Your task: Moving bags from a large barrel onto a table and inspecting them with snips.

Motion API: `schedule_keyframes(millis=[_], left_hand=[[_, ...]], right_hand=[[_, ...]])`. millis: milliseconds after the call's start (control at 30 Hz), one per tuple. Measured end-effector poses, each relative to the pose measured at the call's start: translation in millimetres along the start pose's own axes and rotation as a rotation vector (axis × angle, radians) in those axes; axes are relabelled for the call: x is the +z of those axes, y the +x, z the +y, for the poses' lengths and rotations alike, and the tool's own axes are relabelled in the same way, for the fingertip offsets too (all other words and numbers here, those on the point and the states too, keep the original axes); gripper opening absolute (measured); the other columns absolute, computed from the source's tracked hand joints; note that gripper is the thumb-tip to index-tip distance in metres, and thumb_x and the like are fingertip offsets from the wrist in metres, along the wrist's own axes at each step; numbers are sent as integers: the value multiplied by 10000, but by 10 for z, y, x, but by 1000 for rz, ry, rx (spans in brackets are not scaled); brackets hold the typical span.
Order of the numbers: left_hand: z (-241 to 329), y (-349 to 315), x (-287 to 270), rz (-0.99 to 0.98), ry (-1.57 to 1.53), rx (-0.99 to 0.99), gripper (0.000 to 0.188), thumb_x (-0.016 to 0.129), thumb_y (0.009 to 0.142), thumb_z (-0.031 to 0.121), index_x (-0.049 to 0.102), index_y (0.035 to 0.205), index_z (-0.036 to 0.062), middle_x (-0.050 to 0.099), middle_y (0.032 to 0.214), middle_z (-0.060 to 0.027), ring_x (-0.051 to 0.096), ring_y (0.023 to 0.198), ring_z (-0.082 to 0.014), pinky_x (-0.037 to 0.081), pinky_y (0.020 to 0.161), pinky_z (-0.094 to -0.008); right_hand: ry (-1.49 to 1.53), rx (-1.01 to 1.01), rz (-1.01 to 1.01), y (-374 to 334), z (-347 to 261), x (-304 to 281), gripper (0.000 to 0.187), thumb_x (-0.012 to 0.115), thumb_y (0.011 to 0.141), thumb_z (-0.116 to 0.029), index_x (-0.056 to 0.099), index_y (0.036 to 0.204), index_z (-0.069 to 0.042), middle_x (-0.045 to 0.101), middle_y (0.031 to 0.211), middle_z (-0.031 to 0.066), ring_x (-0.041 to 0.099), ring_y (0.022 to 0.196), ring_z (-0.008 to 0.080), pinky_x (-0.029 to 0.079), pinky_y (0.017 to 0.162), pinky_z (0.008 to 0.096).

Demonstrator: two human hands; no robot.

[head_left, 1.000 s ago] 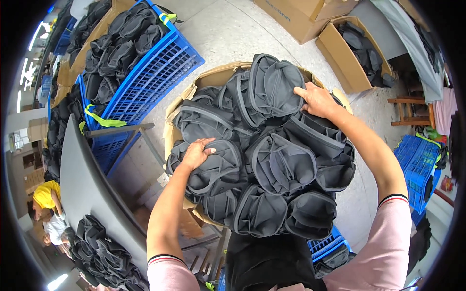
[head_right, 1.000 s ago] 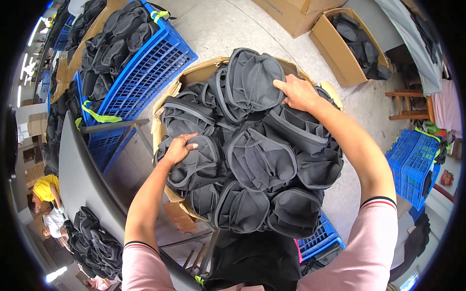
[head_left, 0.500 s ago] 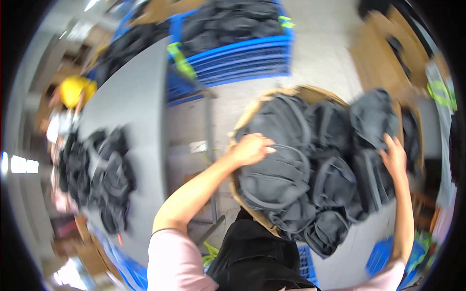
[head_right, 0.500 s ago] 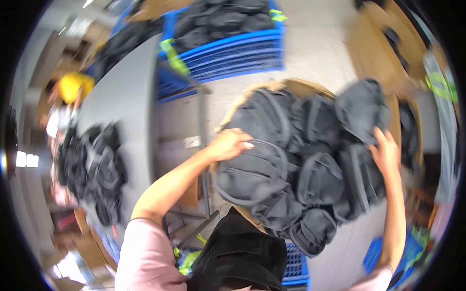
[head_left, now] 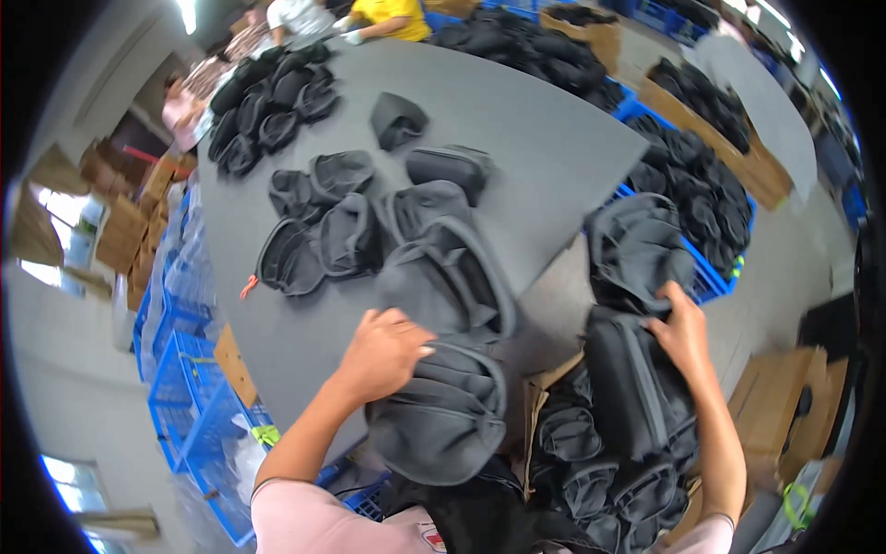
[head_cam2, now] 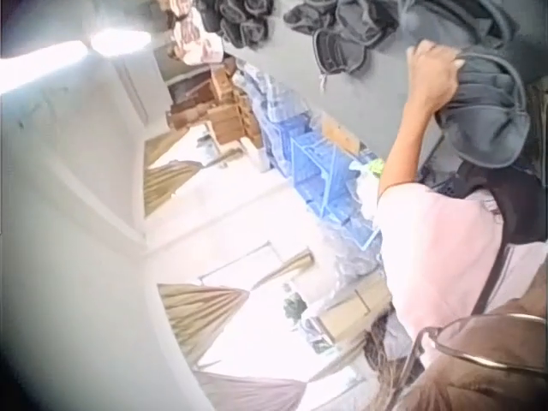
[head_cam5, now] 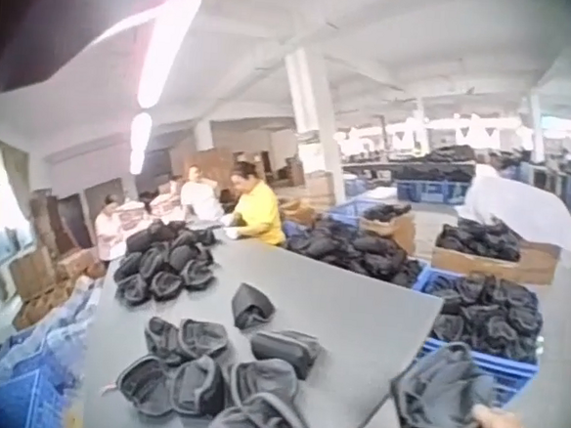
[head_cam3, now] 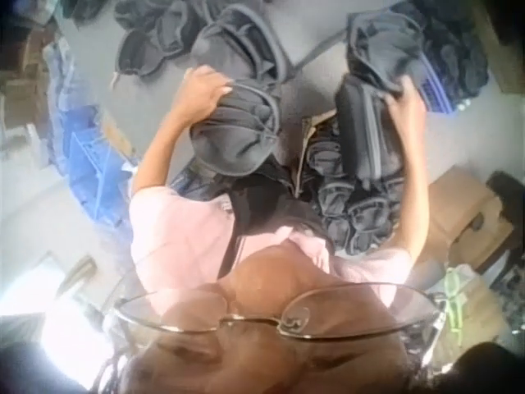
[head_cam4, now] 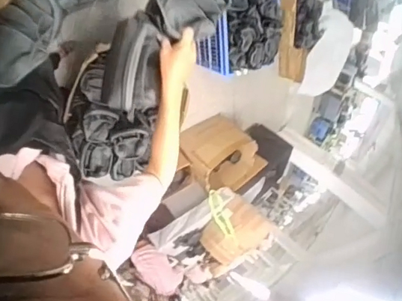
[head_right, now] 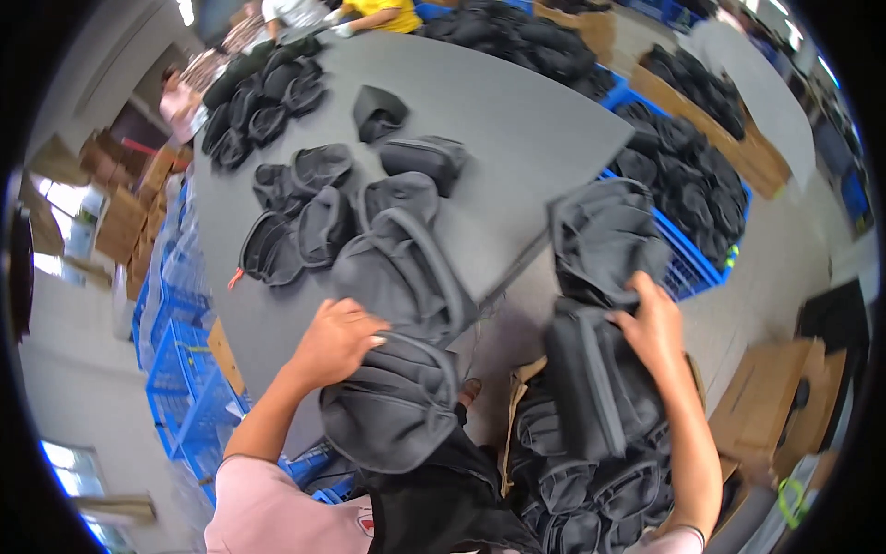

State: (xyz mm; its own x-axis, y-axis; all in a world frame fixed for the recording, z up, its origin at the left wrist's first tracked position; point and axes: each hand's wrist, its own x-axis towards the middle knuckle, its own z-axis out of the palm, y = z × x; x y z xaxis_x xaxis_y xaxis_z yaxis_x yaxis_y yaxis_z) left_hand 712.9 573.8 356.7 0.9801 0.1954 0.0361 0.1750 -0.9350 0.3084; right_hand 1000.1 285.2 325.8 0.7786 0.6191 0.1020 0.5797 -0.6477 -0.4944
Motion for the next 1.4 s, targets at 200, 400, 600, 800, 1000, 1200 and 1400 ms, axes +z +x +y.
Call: schedule_keyframes(millis=[200, 400, 600, 800, 1000, 1200, 1400], left_hand=[[-1293, -762, 187, 48, 61, -391, 138, 605, 790, 171, 665, 886, 93, 664, 883, -27, 541, 872, -204, 361, 765, -365], [-2129, -692, 449, 271, 173, -461, 138, 603, 783, 156, 663, 889, 93, 663, 883, -17, 540, 863, -201, 351, 772, -357], [-2640, -233, 387, 339, 250, -595, 190, 608, 777, 153, 663, 951, 100, 663, 902, -33, 548, 890, -213, 373, 795, -380], [-2717, -320, 380, 443, 228, -727, 505, 479, 704, -11, 521, 1195, 100, 503, 1272, -80, 429, 1200, -244, 268, 1007, -494], [-1712, 34, 258, 701, 150, -473, 393, 537, 851, 90, 481, 1229, 0, 409, 1354, -169, 388, 1232, -323, 251, 1037, -431], [419, 608, 1077, 265, -264, 332, 469, 566, 788, 38, 445, 1239, -5, 383, 1341, -240, 369, 1252, -373, 289, 1033, -423], [2052, 456, 3113, -625, -380, 610, 823, 710, 729, 258, 253, 1396, 100, 139, 1471, -174, 197, 1335, -366, 246, 1043, -512]], right_hand=[[-135, -123, -255, 1455, -1323, 1365, 621, 783, 626, -363, 483, 1081, -65, 640, 844, 221, 620, 878, 372, 484, 726, 456], [43, -36, -192, 2112, -2177, 2198, 645, 749, 684, -357, 421, 1164, -77, 639, 946, 223, 614, 916, 377, 483, 774, 458], [486, -248, -350, 2320, -2584, 2442, 959, 673, 768, -220, 3, 1449, -143, 277, 1382, 277, 311, 1282, 386, 282, 1060, 435], [627, -423, -407, 1869, -2649, 1975, 797, 609, 804, -114, 137, 1444, -155, 240, 1436, 168, 239, 1334, 322, 242, 1088, 396], [770, -16, -141, 612, -764, 1449, 619, 605, 806, -68, 352, 1368, -123, 474, 1280, 124, 455, 1196, 231, 446, 921, 383], [475, 631, 301, -1688, 742, 665, 438, 601, 834, -72, 479, 1255, -68, 574, 1145, 128, 565, 1038, 207, 479, 823, 308], [-126, 1100, 313, -4388, 984, 571, 496, 655, 757, -144, 496, 1219, -59, 531, 1178, 144, 481, 1127, 307, 392, 947, 378]])
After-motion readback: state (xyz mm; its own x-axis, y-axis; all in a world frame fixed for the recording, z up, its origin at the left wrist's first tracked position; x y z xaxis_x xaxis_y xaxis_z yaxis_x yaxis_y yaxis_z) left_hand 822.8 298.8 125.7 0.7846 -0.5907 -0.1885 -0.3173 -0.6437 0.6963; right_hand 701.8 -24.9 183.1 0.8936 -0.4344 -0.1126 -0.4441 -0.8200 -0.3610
